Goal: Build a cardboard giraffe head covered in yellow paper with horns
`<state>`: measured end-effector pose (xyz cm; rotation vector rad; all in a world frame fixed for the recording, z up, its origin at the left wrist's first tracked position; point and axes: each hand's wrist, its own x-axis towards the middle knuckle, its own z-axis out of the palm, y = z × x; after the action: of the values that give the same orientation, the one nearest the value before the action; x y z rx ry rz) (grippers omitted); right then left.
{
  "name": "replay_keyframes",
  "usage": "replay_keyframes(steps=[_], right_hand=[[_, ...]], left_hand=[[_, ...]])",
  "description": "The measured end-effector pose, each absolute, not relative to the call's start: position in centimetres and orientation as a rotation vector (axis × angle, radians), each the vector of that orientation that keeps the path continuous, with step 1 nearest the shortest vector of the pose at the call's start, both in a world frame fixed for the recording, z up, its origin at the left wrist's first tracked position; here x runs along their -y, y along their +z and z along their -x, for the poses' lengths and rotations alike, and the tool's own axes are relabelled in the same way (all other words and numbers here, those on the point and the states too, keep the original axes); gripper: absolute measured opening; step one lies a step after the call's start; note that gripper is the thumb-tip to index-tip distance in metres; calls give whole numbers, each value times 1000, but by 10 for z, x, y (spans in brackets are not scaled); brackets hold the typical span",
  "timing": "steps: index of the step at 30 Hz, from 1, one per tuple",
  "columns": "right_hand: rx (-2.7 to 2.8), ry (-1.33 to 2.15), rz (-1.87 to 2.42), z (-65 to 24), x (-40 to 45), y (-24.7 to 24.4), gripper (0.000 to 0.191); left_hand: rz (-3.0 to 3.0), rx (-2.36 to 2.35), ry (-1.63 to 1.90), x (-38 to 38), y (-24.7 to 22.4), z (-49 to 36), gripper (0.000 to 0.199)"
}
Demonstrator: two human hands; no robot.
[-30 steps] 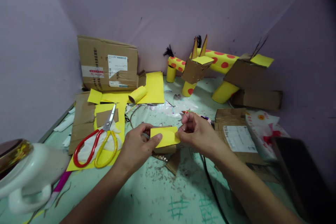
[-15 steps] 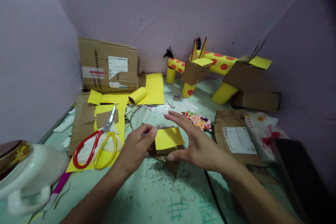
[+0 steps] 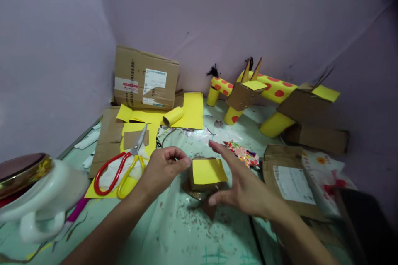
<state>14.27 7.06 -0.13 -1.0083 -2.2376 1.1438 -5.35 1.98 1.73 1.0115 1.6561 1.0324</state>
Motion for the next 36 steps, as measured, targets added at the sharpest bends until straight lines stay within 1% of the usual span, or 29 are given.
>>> replay_keyframes(steps=[1,2,10,17,36], right_hand=[[2290,1146,980,-142,-70,-4,107],[2311,1138,968,-141,-68,-7,109],[2224,1169,1017,-132,-68,-10,94],[2255,1152,967,-133,-67,-8,94],[2289,1170,993,-133,-66,-4,93]], left_hand=[[-1034,-1659,1012,-21,18,52,15],[-1049,-1666,988,-22,19,52,14],[-1047,-1710,845,-32,27,49,12],[-1049,-1746,838,-33,25,48,10],[-1135,-1827,824,-33,23,43,7]])
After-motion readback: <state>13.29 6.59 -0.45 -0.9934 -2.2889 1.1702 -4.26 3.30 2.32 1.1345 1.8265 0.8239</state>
